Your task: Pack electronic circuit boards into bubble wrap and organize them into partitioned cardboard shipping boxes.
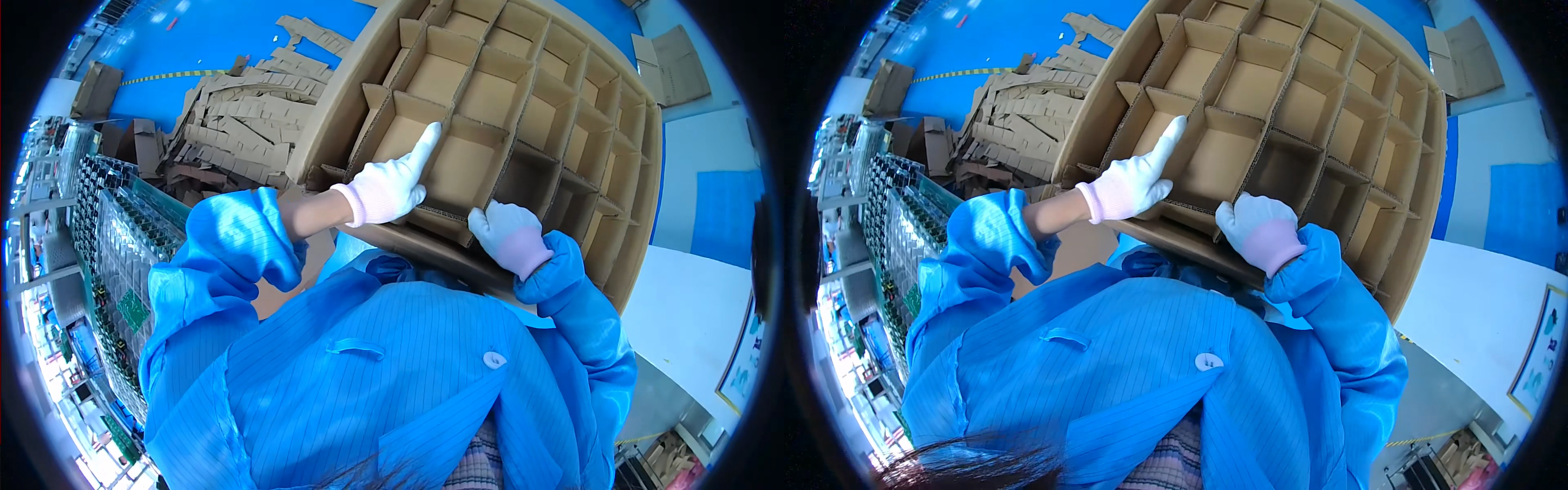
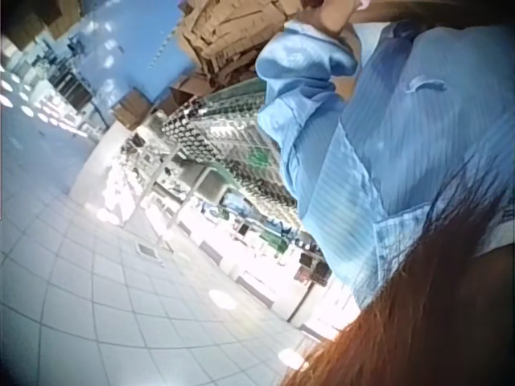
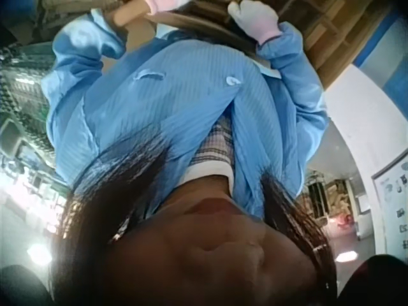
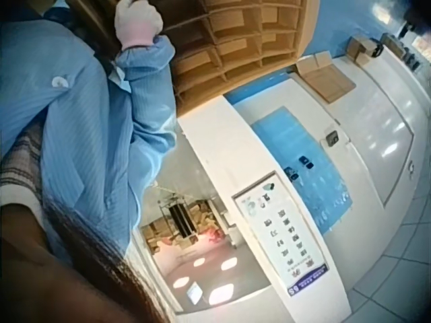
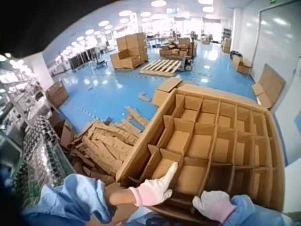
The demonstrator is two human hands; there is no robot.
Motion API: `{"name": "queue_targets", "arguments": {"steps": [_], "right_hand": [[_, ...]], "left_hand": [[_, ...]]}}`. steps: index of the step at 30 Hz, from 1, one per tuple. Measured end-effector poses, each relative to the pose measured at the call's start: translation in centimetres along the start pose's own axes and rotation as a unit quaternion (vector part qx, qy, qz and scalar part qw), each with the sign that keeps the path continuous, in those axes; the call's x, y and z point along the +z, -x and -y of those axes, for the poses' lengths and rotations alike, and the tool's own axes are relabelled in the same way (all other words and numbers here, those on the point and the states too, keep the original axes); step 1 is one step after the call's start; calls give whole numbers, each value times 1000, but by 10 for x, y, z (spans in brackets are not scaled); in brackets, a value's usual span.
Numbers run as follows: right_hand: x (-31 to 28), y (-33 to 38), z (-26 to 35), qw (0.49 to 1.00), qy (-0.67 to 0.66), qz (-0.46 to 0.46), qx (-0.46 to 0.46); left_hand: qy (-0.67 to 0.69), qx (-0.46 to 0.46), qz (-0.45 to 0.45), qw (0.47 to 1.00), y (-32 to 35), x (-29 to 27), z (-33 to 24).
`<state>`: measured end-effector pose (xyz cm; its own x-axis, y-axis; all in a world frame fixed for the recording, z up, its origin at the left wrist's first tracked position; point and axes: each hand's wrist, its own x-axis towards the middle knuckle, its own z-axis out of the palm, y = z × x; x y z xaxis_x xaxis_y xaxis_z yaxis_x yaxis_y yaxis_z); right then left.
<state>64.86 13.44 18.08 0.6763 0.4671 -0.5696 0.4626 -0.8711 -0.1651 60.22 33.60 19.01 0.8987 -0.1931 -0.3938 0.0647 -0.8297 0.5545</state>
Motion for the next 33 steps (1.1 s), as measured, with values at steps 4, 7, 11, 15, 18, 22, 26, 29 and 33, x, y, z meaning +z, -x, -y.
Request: {"name": "queue_targets", "arguments": {"steps": [4, 7, 11, 15, 18, 22, 26, 29, 33], "right_hand": [[2, -5, 4, 1000, -4, -14, 0], [7, -7, 0, 999, -2, -38, -8], [10, -8, -4, 996, 9, -90, -28], [-18, 13, 18, 998, 23, -64, 14], [-11, 5, 33, 973, 56, -194, -108], [12, -15, 41, 925, 83, -293, -229], [33, -40, 42, 934, 72, -201, -286], [25, -38, 43, 933, 70, -194, -295], [9, -30, 37, 945, 84, -154, -276]], "left_hand": [[-16, 6, -47, 999, -6, 10, 3], [-16, -4, -58, 998, -7, 14, 5], [6, -45, -41, 998, -9, 16, 7], [-62, -78, -60, 993, -24, 21, 15], [-4, -88, 3, 996, -24, 12, 21], [24, -66, 65, 995, -22, 6, 18], [-61, -22, 49, 997, -22, 11, 13], [22, -58, 60, 996, -27, 15, 23], [112, 90, 61, 988, -15, -9, 59]]}}
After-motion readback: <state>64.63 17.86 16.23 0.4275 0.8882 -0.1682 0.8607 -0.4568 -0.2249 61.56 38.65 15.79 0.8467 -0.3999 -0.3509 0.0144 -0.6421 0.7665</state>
